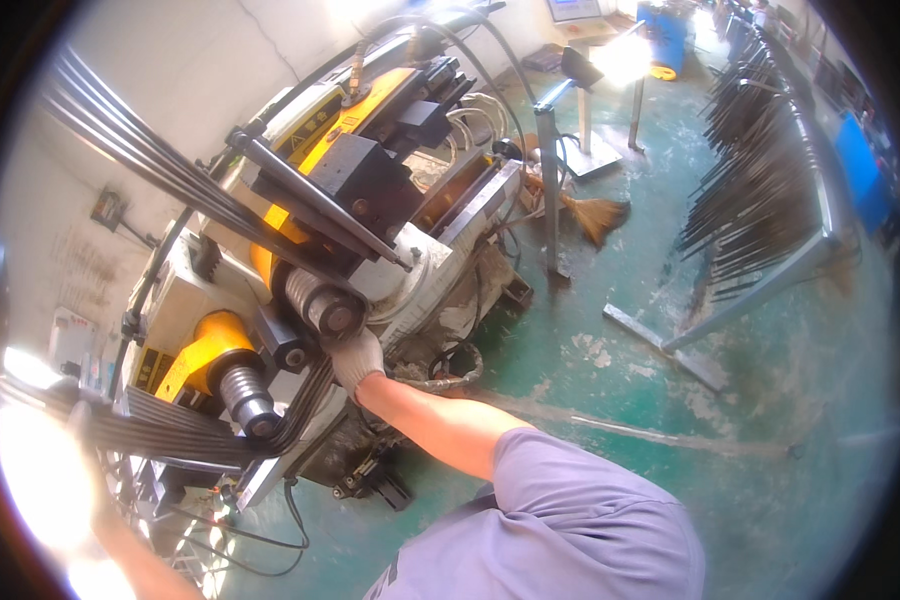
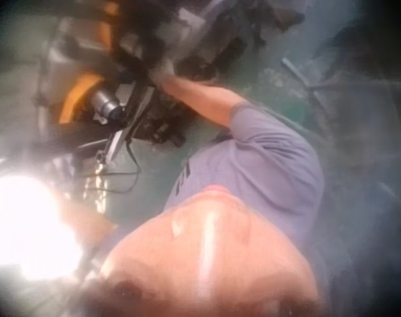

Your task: The person picks up metal pipes from a stack, inserts them into an industrial bending machine, and then stacks the bent pipes onto a rack.

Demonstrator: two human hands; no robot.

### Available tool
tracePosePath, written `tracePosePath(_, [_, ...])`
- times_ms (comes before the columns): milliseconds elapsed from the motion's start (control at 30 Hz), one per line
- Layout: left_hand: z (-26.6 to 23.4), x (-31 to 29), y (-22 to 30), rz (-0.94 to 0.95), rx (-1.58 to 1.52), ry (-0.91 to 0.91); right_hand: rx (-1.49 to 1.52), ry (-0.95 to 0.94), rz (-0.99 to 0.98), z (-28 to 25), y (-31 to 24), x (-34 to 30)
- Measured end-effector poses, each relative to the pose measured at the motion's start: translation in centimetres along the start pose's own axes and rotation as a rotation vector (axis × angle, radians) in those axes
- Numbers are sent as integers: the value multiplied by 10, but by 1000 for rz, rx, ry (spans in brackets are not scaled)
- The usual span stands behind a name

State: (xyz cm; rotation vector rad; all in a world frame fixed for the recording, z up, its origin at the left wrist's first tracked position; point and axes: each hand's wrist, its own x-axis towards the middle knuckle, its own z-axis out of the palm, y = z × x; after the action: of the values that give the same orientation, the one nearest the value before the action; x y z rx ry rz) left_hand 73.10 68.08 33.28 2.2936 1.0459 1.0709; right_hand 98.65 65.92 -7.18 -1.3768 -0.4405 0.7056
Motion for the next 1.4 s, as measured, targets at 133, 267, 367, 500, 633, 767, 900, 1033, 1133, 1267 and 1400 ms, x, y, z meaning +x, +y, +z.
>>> tracePosePath(133, [-20,-75,17,-18,-92,-58,525,108,114,-69,-35,-91])
tracePosePath(267, [56,-154,-1,-149,-442,4,222,314,-51,-220,-28,-154])
tracePosePath(367, [104,-211,-3,-328,-905,117,154,445,-58,-363,-32,-185])
tracePosePath(500, [196,-272,29,-549,-873,83,-500,924,-421,-539,-91,-237])
tracePosePath(633, [338,-355,92,-904,-1506,-150,-750,1215,-406,-706,-146,-285])
tracePosePath(767, [472,-417,136,-1350,-1769,-322,-937,1267,-411,-861,-192,-314])
tracePosePath(900, [586,-436,227,-1719,-1739,-488,-934,1315,-340,-965,-254,-302])
tracePosePath(1033, [701,-482,258,-1851,-1559,-784,-1334,1206,-389,-1078,-275,-256])
tracePosePath(1133, [739,-484,322,-1723,-1289,-1032,-1601,1022,-413,-1144,-283,-211])
tracePosePath(1267, [769,-464,390,-1486,-1154,-1090,-1621,948,-224,-1234,-261,-153])
tracePosePath(1400, [813,-458,408,-1375,-1069,-960,-1644,1047,-89,-1244,-274,-109])
